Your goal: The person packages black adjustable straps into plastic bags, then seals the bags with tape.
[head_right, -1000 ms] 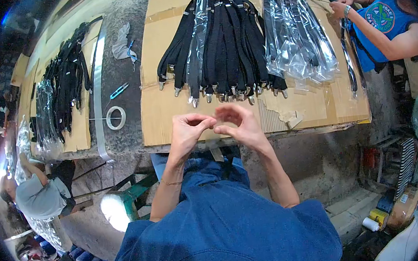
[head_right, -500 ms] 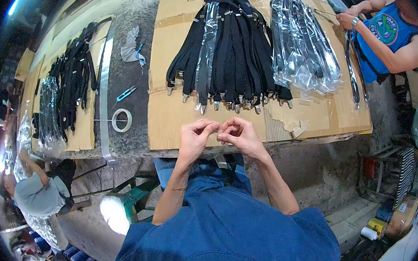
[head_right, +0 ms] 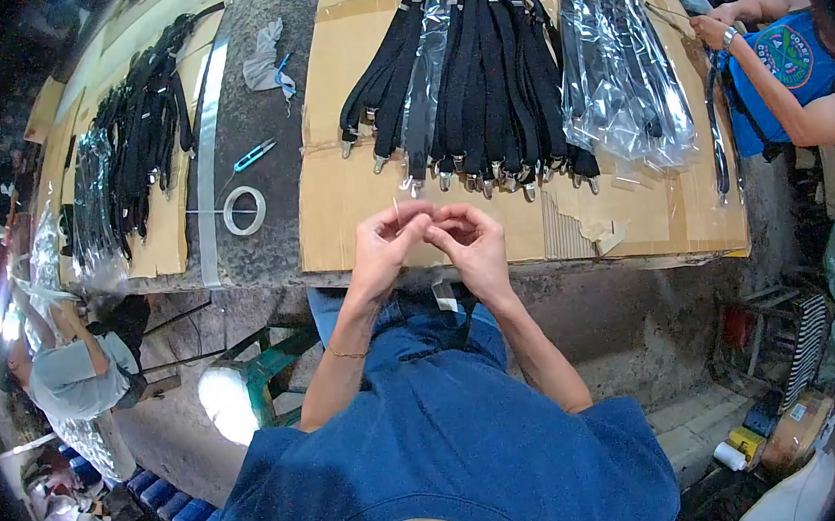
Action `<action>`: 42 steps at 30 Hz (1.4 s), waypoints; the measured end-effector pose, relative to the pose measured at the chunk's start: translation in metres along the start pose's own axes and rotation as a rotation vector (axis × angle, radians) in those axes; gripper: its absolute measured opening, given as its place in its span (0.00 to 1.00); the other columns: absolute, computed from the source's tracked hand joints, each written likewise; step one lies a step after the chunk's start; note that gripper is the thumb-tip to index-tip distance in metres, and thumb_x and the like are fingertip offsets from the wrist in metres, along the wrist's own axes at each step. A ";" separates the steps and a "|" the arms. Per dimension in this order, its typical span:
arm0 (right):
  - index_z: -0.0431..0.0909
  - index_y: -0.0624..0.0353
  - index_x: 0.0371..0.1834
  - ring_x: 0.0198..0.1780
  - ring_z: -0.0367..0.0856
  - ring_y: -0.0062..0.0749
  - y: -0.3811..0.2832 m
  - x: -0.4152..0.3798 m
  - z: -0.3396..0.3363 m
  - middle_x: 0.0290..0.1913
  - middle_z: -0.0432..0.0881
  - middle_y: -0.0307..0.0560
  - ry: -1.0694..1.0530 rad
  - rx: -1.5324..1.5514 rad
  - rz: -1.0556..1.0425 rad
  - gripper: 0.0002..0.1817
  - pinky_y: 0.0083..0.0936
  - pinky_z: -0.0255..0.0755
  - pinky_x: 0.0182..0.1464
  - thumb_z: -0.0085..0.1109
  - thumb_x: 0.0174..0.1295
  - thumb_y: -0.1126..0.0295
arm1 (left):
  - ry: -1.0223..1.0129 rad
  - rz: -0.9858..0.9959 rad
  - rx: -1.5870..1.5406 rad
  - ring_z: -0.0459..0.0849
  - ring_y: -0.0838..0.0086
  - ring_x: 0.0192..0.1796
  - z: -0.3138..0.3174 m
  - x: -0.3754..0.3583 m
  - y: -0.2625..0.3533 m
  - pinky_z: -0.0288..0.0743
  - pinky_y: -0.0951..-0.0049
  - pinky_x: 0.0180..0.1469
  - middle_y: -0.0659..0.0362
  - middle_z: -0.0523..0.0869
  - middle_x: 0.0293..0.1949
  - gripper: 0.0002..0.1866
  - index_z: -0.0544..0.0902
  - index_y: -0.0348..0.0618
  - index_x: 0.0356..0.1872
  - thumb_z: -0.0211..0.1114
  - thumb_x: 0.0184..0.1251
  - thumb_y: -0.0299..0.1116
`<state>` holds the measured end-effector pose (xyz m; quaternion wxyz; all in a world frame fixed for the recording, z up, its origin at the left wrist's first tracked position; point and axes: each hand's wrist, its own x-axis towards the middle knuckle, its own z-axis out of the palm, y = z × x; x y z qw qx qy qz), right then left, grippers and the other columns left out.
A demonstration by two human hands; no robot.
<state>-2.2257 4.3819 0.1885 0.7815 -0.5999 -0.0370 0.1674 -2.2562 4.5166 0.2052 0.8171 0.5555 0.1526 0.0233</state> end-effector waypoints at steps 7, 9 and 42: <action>0.81 0.62 0.38 0.31 0.79 0.21 -0.028 0.045 -0.054 0.31 0.83 0.41 0.179 -0.619 -0.189 0.10 0.21 0.75 0.37 0.65 0.54 0.72 | 0.135 0.009 0.111 0.81 0.82 0.34 -0.008 0.004 0.002 0.75 0.82 0.40 0.60 0.86 0.30 0.04 0.86 0.34 0.31 0.70 0.55 0.24; 0.81 0.65 0.38 0.29 0.79 0.31 -0.035 0.074 -0.086 0.31 0.83 0.50 0.416 -0.829 -0.286 0.11 0.23 0.74 0.35 0.63 0.55 0.69 | 0.120 0.015 0.134 0.81 0.83 0.33 -0.009 0.005 -0.004 0.75 0.83 0.39 0.60 0.86 0.30 0.04 0.86 0.35 0.31 0.70 0.55 0.23; 0.75 0.67 0.46 0.45 0.82 0.45 -0.029 0.254 -0.151 0.38 0.83 0.57 0.183 -0.842 -0.019 0.25 0.33 0.72 0.51 0.65 0.51 0.59 | -0.202 -0.089 0.292 0.79 0.85 0.33 0.022 -0.010 -0.035 0.73 0.83 0.37 0.63 0.85 0.30 0.07 0.85 0.35 0.35 0.66 0.61 0.29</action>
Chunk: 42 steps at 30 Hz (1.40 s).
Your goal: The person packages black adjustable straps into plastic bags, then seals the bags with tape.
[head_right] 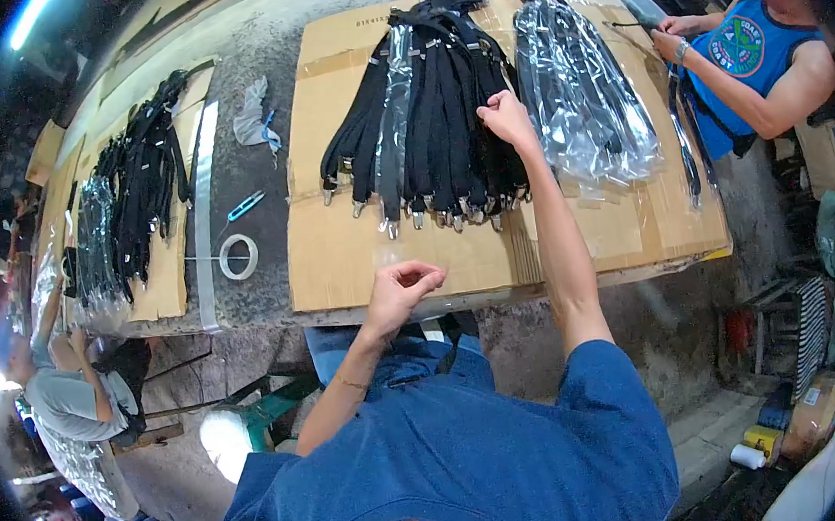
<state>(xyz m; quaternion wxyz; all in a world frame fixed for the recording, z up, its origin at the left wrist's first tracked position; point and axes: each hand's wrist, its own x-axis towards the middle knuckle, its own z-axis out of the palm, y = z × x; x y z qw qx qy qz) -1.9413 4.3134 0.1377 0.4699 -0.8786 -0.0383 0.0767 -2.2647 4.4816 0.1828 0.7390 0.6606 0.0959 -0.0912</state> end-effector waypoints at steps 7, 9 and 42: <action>0.78 0.67 0.39 0.44 0.81 0.54 -0.007 -0.100 -0.015 0.36 0.83 0.62 -0.048 -0.459 -0.094 0.18 0.40 0.73 0.50 0.62 0.53 0.62 | -0.058 -0.022 0.017 0.79 0.84 0.34 0.011 0.002 -0.006 0.73 0.83 0.39 0.63 0.85 0.30 0.07 0.85 0.35 0.35 0.66 0.61 0.29; 0.78 0.67 0.36 0.42 0.81 0.56 -0.009 -0.108 -0.010 0.34 0.82 0.64 -0.018 -0.540 -0.098 0.15 0.43 0.74 0.48 0.59 0.55 0.63 | -0.070 -0.026 0.021 0.79 0.84 0.34 0.013 0.003 -0.008 0.73 0.83 0.39 0.63 0.84 0.30 0.07 0.85 0.35 0.35 0.66 0.61 0.29; 0.74 0.54 0.31 0.19 0.67 0.09 -0.012 -0.151 0.009 0.27 0.76 0.32 -0.467 0.853 0.254 0.13 0.12 0.61 0.20 0.68 0.56 0.62 | 0.102 0.107 0.206 0.77 0.86 0.28 0.007 0.063 -0.019 0.70 0.83 0.31 0.63 0.84 0.27 0.08 0.85 0.33 0.34 0.67 0.60 0.30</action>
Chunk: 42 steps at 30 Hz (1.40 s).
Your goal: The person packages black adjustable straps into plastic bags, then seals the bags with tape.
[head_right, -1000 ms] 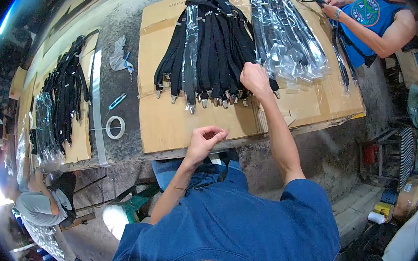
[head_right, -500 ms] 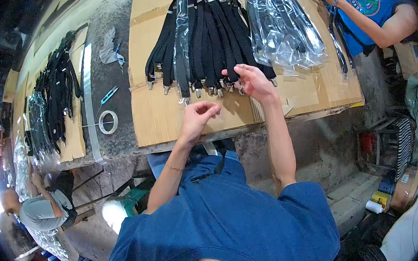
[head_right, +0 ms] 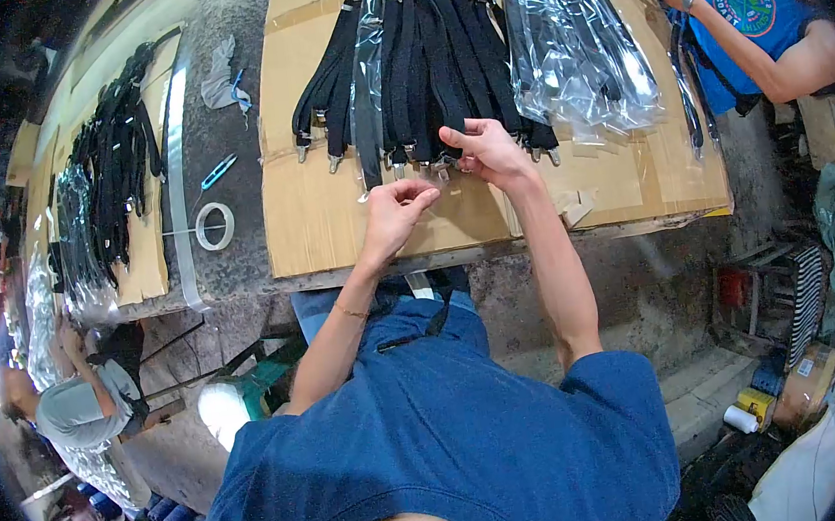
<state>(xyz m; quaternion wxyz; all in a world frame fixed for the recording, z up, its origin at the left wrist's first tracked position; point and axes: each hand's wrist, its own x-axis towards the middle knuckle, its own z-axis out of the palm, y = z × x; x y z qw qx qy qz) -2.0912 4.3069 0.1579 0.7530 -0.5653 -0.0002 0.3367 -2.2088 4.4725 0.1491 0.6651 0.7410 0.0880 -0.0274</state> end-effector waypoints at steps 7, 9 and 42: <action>0.74 0.55 0.29 0.19 0.65 0.09 -0.008 0.001 0.002 0.24 0.76 0.31 0.002 -0.055 0.001 0.13 0.13 0.61 0.21 0.68 0.55 0.61 | 0.030 -0.019 0.068 0.77 0.85 0.27 0.001 0.000 -0.001 0.71 0.81 0.30 0.61 0.85 0.25 0.08 0.86 0.33 0.32 0.67 0.58 0.30; 0.72 0.53 0.24 0.17 0.60 0.12 -0.010 0.000 0.004 0.19 0.66 0.27 0.034 -0.006 0.005 0.15 0.15 0.57 0.20 0.70 0.54 0.61 | 0.041 -0.027 0.090 0.78 0.84 0.27 0.002 0.000 -0.001 0.72 0.81 0.31 0.61 0.85 0.25 0.08 0.86 0.33 0.32 0.67 0.58 0.30; 0.76 0.55 0.27 0.24 0.72 0.17 -0.021 0.014 0.006 0.25 0.77 0.35 -0.037 -0.047 0.082 0.15 0.20 0.67 0.26 0.57 0.64 0.56 | -0.086 -0.112 -0.628 0.85 0.73 0.36 0.028 0.043 0.006 0.78 0.76 0.38 0.56 0.85 0.35 0.09 0.79 0.32 0.43 0.56 0.69 0.27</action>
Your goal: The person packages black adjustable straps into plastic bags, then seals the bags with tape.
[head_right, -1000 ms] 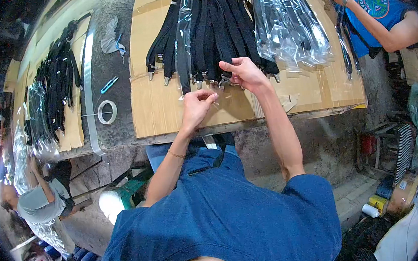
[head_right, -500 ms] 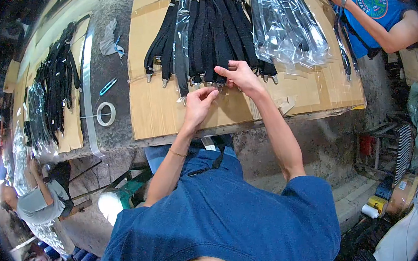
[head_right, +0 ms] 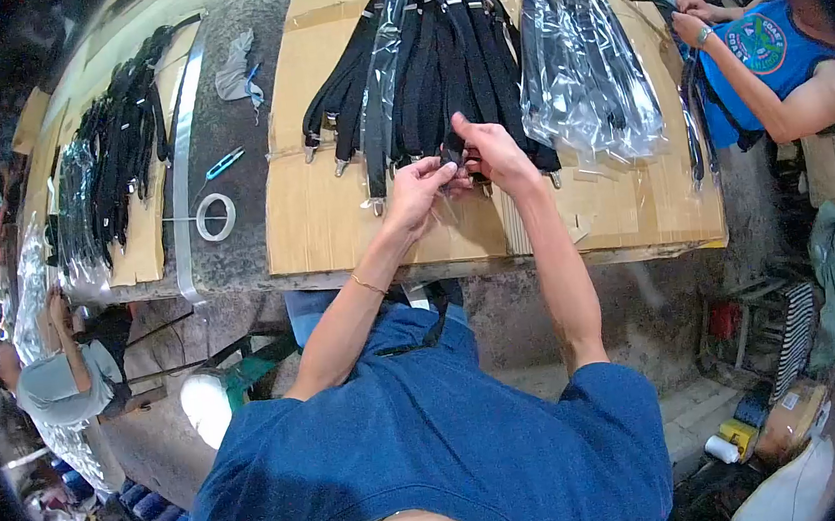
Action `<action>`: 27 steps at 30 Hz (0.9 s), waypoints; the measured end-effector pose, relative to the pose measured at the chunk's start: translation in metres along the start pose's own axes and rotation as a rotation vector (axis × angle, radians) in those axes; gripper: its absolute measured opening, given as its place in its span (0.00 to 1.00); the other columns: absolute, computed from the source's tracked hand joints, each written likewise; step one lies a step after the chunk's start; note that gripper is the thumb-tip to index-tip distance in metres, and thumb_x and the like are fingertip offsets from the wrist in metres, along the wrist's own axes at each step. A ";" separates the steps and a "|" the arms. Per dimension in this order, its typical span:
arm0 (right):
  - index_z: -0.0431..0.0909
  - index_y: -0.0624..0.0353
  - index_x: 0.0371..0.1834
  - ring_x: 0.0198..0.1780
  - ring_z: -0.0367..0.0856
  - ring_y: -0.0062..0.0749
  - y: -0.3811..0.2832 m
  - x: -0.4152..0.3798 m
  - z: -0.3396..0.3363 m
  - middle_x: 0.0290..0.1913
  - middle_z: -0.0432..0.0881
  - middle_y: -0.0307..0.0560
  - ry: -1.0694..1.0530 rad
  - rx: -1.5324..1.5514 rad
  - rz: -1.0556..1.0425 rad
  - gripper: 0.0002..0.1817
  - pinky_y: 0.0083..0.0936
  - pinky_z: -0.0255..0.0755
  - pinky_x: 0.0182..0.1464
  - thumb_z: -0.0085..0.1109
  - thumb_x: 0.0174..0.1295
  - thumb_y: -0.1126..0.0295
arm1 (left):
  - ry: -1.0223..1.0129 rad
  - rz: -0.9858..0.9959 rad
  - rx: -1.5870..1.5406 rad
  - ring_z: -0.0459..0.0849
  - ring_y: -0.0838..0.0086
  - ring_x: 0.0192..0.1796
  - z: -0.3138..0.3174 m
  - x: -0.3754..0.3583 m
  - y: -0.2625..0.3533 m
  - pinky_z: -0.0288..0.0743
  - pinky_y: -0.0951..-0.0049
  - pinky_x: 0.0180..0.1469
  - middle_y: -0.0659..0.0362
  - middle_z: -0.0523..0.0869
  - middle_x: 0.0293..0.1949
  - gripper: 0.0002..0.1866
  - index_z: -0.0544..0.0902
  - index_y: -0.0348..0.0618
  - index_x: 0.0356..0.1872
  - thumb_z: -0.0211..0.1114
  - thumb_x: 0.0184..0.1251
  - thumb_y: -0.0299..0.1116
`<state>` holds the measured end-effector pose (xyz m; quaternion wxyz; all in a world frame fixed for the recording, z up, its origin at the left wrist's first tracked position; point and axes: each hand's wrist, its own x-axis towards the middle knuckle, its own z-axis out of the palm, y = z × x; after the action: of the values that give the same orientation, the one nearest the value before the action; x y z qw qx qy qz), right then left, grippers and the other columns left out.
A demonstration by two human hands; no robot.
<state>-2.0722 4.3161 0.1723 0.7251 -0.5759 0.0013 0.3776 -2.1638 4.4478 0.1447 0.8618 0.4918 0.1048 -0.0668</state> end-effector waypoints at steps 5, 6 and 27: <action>0.76 0.53 0.30 0.30 0.75 0.17 -0.010 0.032 -0.008 0.30 0.80 0.34 0.206 -0.136 -0.057 0.11 0.19 0.67 0.30 0.57 0.64 0.58 | 0.061 -0.054 0.015 0.85 0.74 0.34 0.004 0.008 0.003 0.79 0.75 0.37 0.56 0.85 0.35 0.09 0.79 0.32 0.42 0.57 0.68 0.28; 0.76 0.53 0.31 0.30 0.74 0.16 -0.008 0.035 -0.010 0.28 0.78 0.32 0.139 -0.095 -0.089 0.07 0.18 0.66 0.29 0.59 0.62 0.64 | 0.064 -0.050 -0.029 0.85 0.74 0.35 0.005 0.011 0.005 0.79 0.75 0.37 0.56 0.85 0.34 0.09 0.79 0.32 0.42 0.57 0.68 0.28; 0.79 0.65 0.40 0.30 0.79 0.30 -0.087 0.129 0.003 0.34 0.83 0.48 0.073 0.027 -0.021 0.16 0.24 0.73 0.33 0.54 0.65 0.60 | 0.047 -0.005 -0.122 0.86 0.69 0.34 0.008 0.083 0.036 0.79 0.74 0.35 0.52 0.85 0.34 0.08 0.78 0.32 0.40 0.54 0.69 0.27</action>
<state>-1.9334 4.3843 0.1890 0.7361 -0.5797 0.0269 0.3484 -2.0748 4.4581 0.1577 0.8872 0.4398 0.1299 -0.0507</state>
